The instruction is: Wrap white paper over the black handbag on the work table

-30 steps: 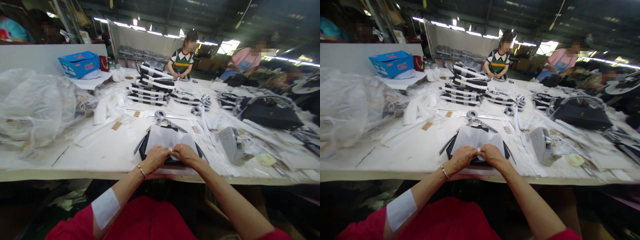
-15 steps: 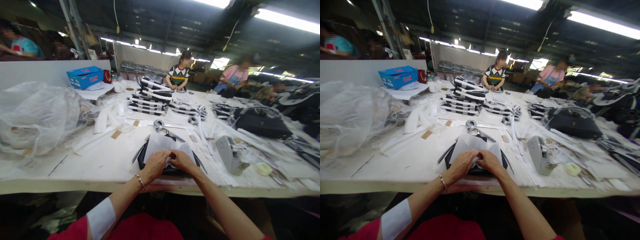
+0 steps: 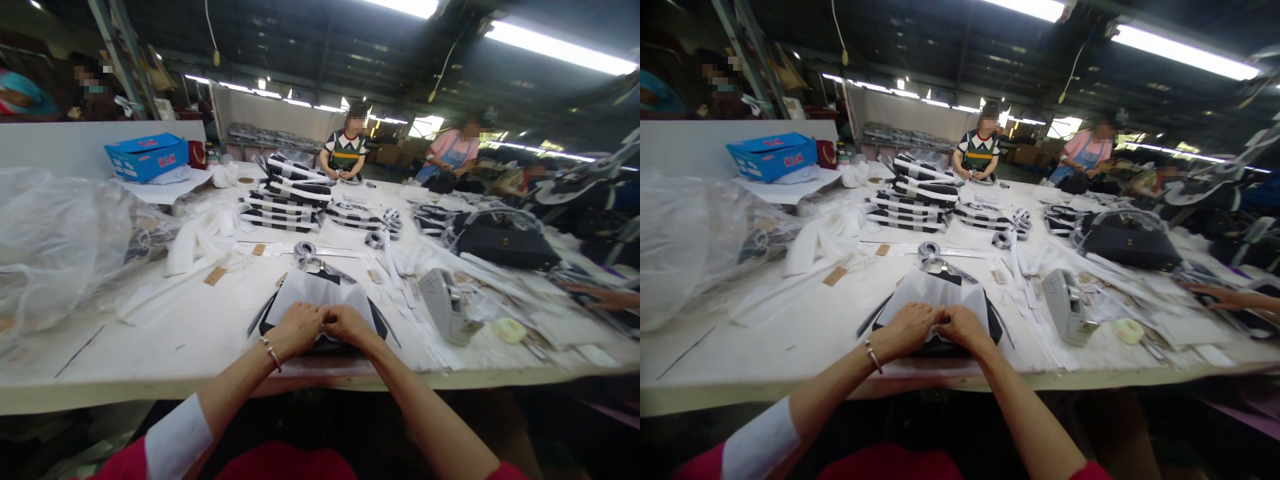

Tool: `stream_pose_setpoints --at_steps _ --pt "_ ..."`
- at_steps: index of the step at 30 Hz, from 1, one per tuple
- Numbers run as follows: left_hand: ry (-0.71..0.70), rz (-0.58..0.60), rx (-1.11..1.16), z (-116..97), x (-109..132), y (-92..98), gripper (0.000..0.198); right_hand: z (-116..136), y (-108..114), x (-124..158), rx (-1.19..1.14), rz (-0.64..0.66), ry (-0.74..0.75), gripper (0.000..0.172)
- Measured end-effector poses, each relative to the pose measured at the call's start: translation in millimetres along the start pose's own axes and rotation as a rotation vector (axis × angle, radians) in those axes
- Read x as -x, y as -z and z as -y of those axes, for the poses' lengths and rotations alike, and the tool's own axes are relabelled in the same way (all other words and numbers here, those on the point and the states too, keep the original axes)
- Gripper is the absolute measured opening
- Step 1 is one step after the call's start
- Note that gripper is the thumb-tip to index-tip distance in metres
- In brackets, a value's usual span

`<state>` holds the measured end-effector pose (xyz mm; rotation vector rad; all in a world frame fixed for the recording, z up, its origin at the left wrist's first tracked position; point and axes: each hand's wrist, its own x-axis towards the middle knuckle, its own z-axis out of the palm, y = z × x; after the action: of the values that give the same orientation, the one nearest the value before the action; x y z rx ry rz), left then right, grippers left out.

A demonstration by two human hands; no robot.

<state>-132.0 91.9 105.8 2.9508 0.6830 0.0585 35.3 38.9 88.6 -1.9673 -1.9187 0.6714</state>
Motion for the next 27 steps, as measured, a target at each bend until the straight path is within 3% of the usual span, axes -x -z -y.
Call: stream_pose_setpoints --at_steps 3,9,16,27 --pt "-0.009 0.001 0.008 10.9 -3.8 1.2 0.033 5.5 -1.1 5.2 0.054 -0.074 -0.009 0.014" --pt "-0.002 -0.105 0.061 26.8 1.6 -21.0 0.042 -7.1 -12.3 15.7 -0.189 -0.249 -0.001 0.008" --pt "0.02 -0.216 0.102 35.3 3.0 -41.9 0.046 -12.9 -16.6 9.9 -0.228 -0.223 0.031 0.009" --pt "-0.001 -0.263 0.113 43.8 3.1 -51.1 0.032 -3.1 -5.5 7.3 -0.076 -0.099 0.051 0.02"
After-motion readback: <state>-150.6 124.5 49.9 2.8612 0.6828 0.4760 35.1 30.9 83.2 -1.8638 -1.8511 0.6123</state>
